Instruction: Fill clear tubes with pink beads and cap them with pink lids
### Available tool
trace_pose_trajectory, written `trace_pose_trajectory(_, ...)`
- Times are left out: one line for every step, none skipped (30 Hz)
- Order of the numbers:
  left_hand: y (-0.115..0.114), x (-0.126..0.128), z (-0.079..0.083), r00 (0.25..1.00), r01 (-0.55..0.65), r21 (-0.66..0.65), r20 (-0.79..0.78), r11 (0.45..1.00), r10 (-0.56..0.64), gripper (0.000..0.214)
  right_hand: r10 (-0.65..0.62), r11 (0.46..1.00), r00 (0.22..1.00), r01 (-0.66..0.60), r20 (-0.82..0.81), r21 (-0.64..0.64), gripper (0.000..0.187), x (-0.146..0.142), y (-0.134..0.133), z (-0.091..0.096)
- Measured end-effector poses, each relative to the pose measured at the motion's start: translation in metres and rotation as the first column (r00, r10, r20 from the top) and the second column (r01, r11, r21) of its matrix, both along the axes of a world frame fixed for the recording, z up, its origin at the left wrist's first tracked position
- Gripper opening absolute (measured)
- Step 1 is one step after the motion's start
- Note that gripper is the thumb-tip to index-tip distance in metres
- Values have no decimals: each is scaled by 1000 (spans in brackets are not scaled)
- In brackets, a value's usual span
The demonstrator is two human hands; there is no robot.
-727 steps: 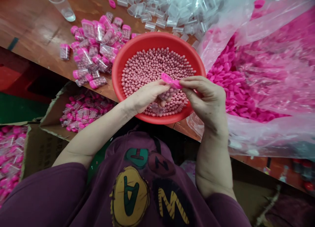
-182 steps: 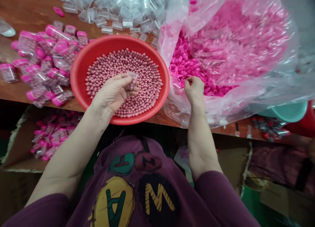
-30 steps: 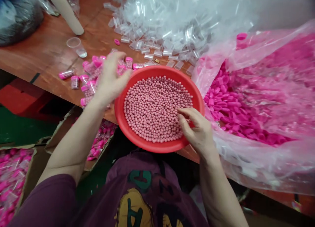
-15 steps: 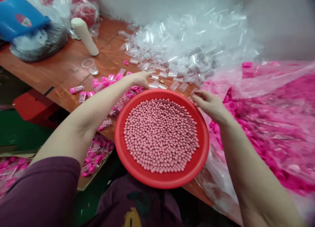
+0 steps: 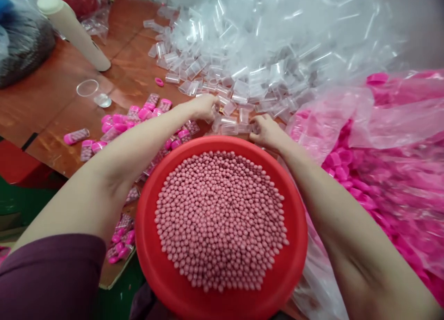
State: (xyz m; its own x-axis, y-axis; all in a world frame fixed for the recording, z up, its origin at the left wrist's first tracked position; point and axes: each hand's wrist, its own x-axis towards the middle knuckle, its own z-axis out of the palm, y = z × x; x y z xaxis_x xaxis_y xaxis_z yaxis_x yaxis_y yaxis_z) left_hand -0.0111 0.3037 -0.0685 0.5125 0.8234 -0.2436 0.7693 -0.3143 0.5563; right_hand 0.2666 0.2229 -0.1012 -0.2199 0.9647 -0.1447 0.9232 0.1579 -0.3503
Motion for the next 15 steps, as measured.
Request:
trace_pose_trajectory(4,-2,2,994,-56,-19,93,998,58,34,-11,999,1000,12,-29,35,49,5,7,-3)
trace_pose_trajectory(8,-5,5,977,-107,-38,179,994,112,27,-17,998,998,22,-66,67,49,9,12,-4)
trace_pose_trajectory(10,-7,11,954,-153,-56,251,987,162,23,-11,995,995,20,-102,94,48,12,17,-5)
trace_pose_trajectory(10,-9,18,928,-199,-70,306,978,211,21,8,993,991,7,-131,115,46,13,20,-5)
trace_pose_trajectory(7,-12,28,903,-243,-84,346,966,257,21,38,992,989,-19,-144,127,46,13,22,-5)
trace_pose_trajectory(1,-14,40,878,-280,-99,376,955,297,21,68,991,988,-51,-136,124,48,12,23,-5)
trace_pose_trajectory(-9,-16,54,861,-296,-113,399,949,316,22,90,992,990,-79,-104,101,54,9,23,-6)
trace_pose_trajectory(-22,-18,68,850,-279,-131,427,951,308,24,102,993,993,-98,-59,65,67,4,23,-6)
trace_pose_trajectory(-37,-20,82,840,-243,-164,458,956,291,24,105,994,994,-105,-11,25,83,0,22,-6)
trace_pose_trajectory(-54,-22,96,830,-174,-215,493,961,260,25,107,994,994,-107,30,-7,96,-5,20,-6)
trace_pose_trajectory(-70,-24,107,831,-76,-281,512,957,216,27,111,994,992,-110,58,-23,102,-10,19,-6)
trace_pose_trajectory(-84,-26,115,847,13,-347,502,938,174,36,121,993,990,-120,69,-22,99,-15,17,-5)
trace_pose_trajectory(-94,-27,119,854,93,-379,506,921,122,45,135,991,989,-135,67,-11,92,-19,16,-5)
trace_pose_trajectory(-99,-28,117,851,141,-385,519,912,87,48,151,988,987,-151,61,1,83,-22,15,-4)
trace_pose_trajectory(-99,-29,109,839,152,-358,539,921,71,45,164,986,985,-164,61,11,73,-24,14,-4)
